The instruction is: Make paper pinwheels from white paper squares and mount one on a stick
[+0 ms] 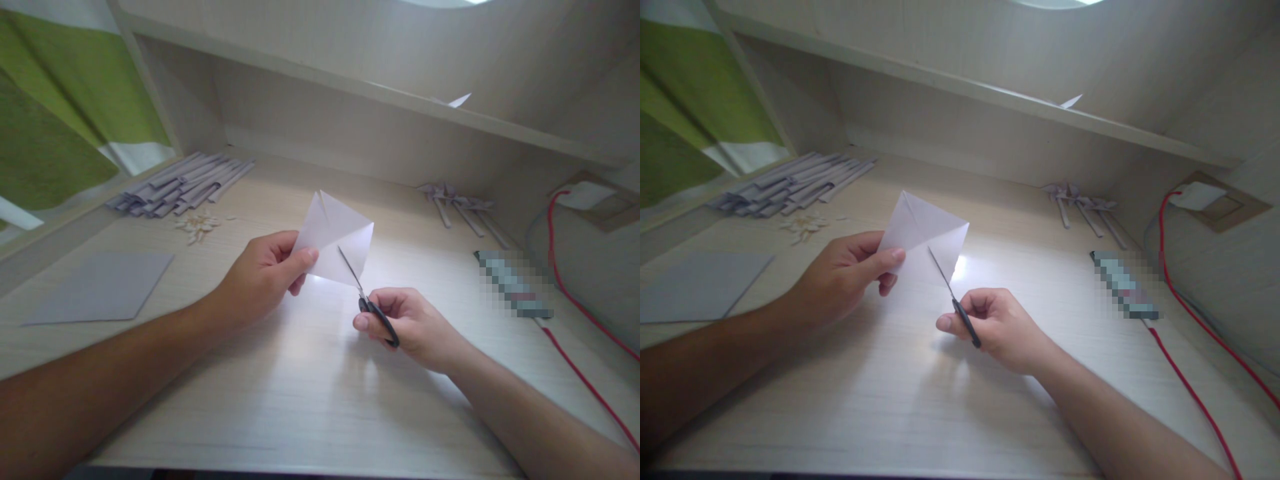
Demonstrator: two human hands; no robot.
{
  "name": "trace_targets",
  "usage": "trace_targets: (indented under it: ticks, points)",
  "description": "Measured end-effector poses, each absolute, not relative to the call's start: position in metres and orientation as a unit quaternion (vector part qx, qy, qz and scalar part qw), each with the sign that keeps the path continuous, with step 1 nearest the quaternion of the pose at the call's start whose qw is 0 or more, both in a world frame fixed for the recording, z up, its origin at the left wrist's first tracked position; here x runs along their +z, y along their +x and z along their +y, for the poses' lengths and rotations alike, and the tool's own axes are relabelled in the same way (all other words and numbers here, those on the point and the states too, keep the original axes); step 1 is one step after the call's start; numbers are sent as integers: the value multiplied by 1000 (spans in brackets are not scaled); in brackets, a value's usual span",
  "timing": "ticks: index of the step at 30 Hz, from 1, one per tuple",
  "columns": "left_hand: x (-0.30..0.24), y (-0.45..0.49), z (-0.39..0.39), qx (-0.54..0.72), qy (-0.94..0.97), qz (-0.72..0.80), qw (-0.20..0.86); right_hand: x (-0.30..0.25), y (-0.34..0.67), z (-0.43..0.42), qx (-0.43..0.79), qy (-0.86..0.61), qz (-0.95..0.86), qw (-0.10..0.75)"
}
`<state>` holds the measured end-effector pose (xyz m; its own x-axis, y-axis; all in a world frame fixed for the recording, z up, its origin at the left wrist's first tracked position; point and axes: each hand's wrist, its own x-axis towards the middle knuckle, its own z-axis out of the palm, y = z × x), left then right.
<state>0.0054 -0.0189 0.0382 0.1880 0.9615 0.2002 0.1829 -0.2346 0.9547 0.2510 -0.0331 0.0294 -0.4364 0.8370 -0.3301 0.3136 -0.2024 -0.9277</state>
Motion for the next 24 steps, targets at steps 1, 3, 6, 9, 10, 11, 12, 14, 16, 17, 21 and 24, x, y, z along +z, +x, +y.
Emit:
trace_targets:
  ticks: [1, 3, 6, 9, 10, 11, 12, 14, 16, 17, 21, 24]
  points:
    - [38, 5, -19, 454, 642, 446, 428, 29, 251, -33, 605, -484, -594, 217]
    - [38, 5, -19, 455, 641, 447, 428, 29, 251, -33, 606, -484, -593, 217]
    - [37, 6, -19, 454, 640, 448, 429, 30, 251, -32, 609, -484, -592, 211]
    - [37, 5, -19, 453, 641, 448, 428, 30, 252, -33, 608, -483, -597, 201]
    - [36, 5, -19, 453, 642, 446, 429, 30, 252, -33, 607, -483, -600, 198]
    - [36, 5, -19, 453, 642, 444, 430, 30, 253, -33, 605, -483, -602, 197]
    - [36, 5, -19, 454, 642, 444, 430, 30, 253, -34, 603, -483, -604, 196]
    - [37, 5, -19, 457, 640, 447, 426, 30, 253, -34, 603, -482, -605, 197]
    - [38, 5, -19, 468, 630, 454, 422, 31, 252, -34, 606, -480, -604, 195]
    - [39, 5, -18, 477, 622, 456, 421, 31, 252, -34, 608, -480, -603, 191]
    - [41, 3, -16, 522, 580, 461, 423, 33, 252, -34, 612, -480, -603, 177]
    - [41, 3, -13, 546, 546, 464, 433, 33, 252, -34, 609, -480, -607, 175]
